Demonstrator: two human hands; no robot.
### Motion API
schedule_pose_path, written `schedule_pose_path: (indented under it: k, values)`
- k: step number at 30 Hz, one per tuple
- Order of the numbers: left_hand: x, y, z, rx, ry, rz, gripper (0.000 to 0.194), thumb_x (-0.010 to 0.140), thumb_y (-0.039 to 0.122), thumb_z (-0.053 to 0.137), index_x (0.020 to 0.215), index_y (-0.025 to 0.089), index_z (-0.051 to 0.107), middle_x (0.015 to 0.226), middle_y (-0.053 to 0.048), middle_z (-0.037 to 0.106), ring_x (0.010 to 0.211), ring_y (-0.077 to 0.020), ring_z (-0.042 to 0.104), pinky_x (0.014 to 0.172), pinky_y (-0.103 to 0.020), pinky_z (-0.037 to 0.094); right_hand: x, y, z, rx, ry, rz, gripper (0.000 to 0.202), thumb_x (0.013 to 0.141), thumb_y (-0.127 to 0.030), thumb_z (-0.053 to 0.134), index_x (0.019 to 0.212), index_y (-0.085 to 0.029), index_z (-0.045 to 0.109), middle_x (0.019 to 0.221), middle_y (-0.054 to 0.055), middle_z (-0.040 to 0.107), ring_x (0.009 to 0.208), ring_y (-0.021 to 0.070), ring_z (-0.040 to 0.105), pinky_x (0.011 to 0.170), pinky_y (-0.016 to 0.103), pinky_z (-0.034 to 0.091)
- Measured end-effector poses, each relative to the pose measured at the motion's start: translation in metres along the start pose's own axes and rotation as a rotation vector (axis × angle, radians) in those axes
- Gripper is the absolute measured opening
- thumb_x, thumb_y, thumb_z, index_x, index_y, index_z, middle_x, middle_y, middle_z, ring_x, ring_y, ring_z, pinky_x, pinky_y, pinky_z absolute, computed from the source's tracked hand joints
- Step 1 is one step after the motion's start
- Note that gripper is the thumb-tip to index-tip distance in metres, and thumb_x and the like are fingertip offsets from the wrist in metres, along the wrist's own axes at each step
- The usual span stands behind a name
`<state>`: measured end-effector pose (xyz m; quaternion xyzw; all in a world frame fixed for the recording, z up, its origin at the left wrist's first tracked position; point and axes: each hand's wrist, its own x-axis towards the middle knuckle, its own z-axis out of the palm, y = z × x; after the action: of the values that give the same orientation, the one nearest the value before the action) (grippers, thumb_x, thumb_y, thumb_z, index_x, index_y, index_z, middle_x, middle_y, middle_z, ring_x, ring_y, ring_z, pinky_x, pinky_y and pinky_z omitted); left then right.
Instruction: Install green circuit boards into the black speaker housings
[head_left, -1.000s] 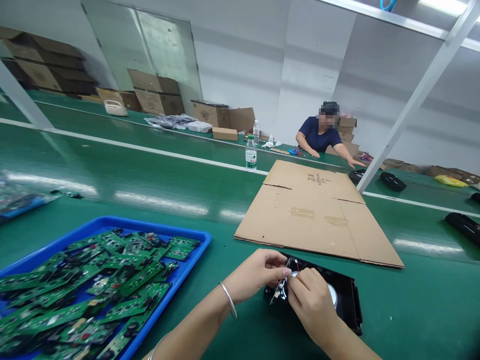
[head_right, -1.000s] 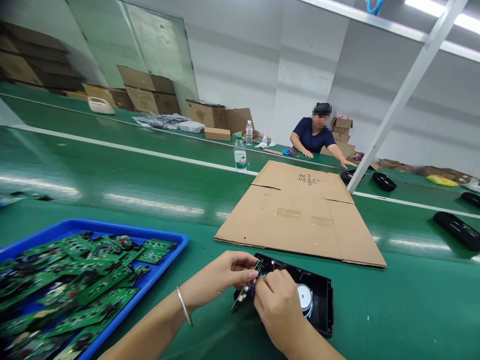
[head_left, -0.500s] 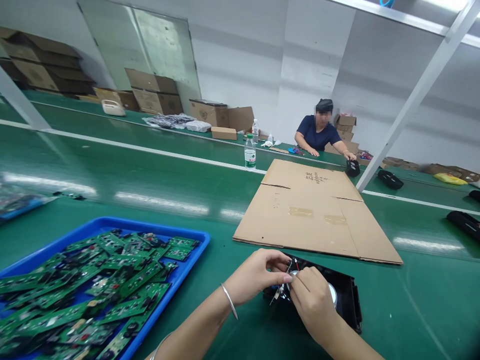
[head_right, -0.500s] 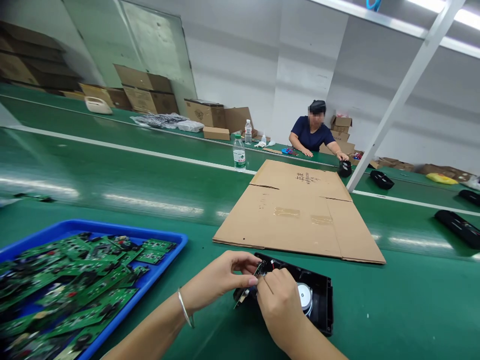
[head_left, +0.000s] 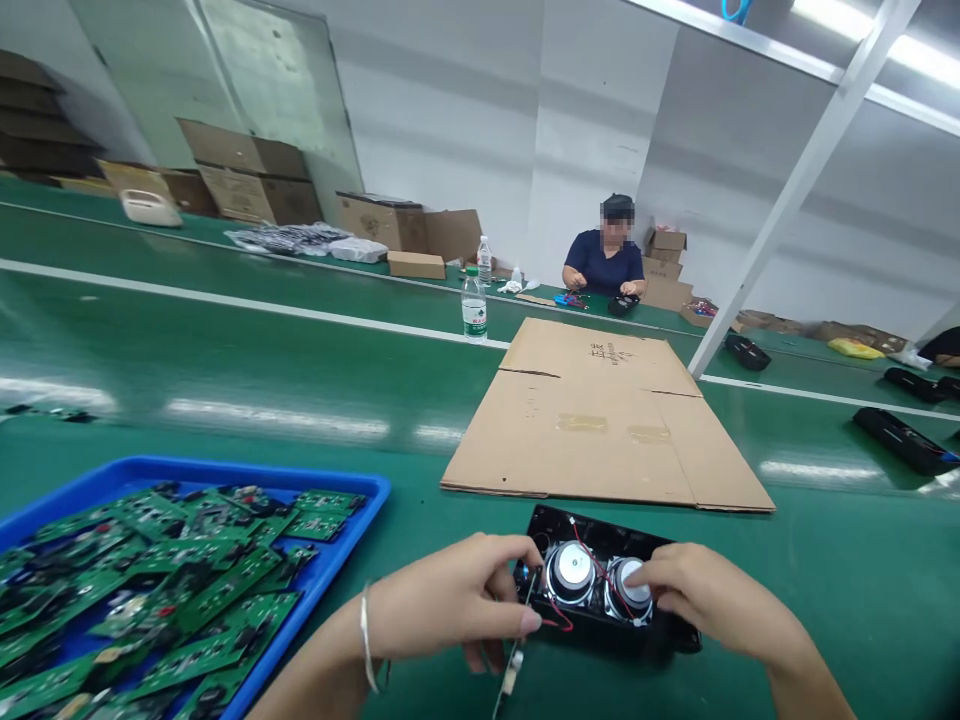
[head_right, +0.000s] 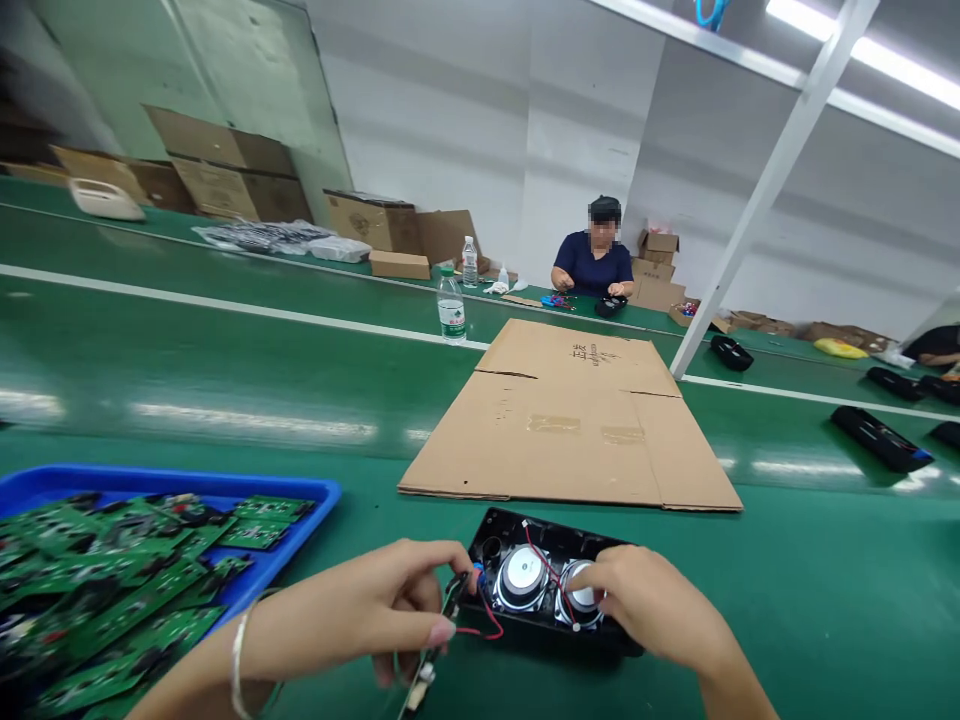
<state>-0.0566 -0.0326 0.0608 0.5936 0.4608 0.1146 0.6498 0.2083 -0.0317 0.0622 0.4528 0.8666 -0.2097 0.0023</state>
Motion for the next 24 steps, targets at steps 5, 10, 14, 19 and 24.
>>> schedule_pose_path:
  k: [5,10,14,19,24]
  values:
    - [0.029,-0.007,0.025,-0.170,-0.019,0.128,0.024,0.061,0.020,0.056,0.082,0.020,0.044,0.060,0.008,0.052,0.057,-0.0091,0.053,0.058,-0.024,0.049,0.013,-0.004,0.021,0.003,-0.023,-0.068,0.024,0.078,-0.006,0.048,0.082,-0.022,0.065,0.083,0.002,0.061,0.077,0.0149,0.055,0.065,0.022,0.038]
    - [0.042,-0.010,0.033,-0.193,0.286,0.209,0.020,0.068,0.022,0.052,0.085,0.021,0.042,0.065,0.008,0.044,0.063,-0.0092,0.048,0.067,-0.028,0.053,0.029,-0.003,0.032,0.267,0.195,-0.064,0.014,0.083,-0.014,0.048,0.077,-0.020,0.060,0.085,0.000,0.058,0.077,0.0117,0.054,0.068,0.020,0.041]
    - [0.044,-0.011,0.037,-0.197,0.370,0.222,0.021,0.072,0.027,0.050,0.089,0.022,0.040,0.066,0.008,0.044,0.062,-0.0102,0.050,0.070,-0.032,0.054,0.036,-0.004,0.041,0.402,0.354,0.036,0.013,0.080,-0.011,0.051,0.073,-0.020,0.058,0.067,-0.004,0.059,0.062,0.0104,0.053,0.056,0.019,0.039]
    - [0.047,-0.013,0.042,-0.120,0.416,0.233,0.018,0.074,0.027,0.046,0.091,0.023,0.040,0.066,0.006,0.048,0.061,-0.0126,0.054,0.066,-0.030,0.053,0.041,-0.003,0.055,0.206,0.485,0.023,0.013,0.078,-0.009,0.050,0.073,-0.019,0.058,0.069,-0.002,0.060,0.064,0.0115,0.055,0.057,0.020,0.039]
    - [0.047,-0.014,0.044,0.125,0.495,0.282,0.014,0.077,0.023,0.040,0.091,0.023,0.041,0.069,0.003,0.053,0.065,-0.0171,0.058,0.062,-0.029,0.048,0.044,-0.002,0.066,-0.125,0.537,-0.127,0.016,0.079,-0.010,0.047,0.066,-0.018,0.052,0.063,-0.001,0.055,0.061,0.0130,0.049,0.058,0.024,0.035]
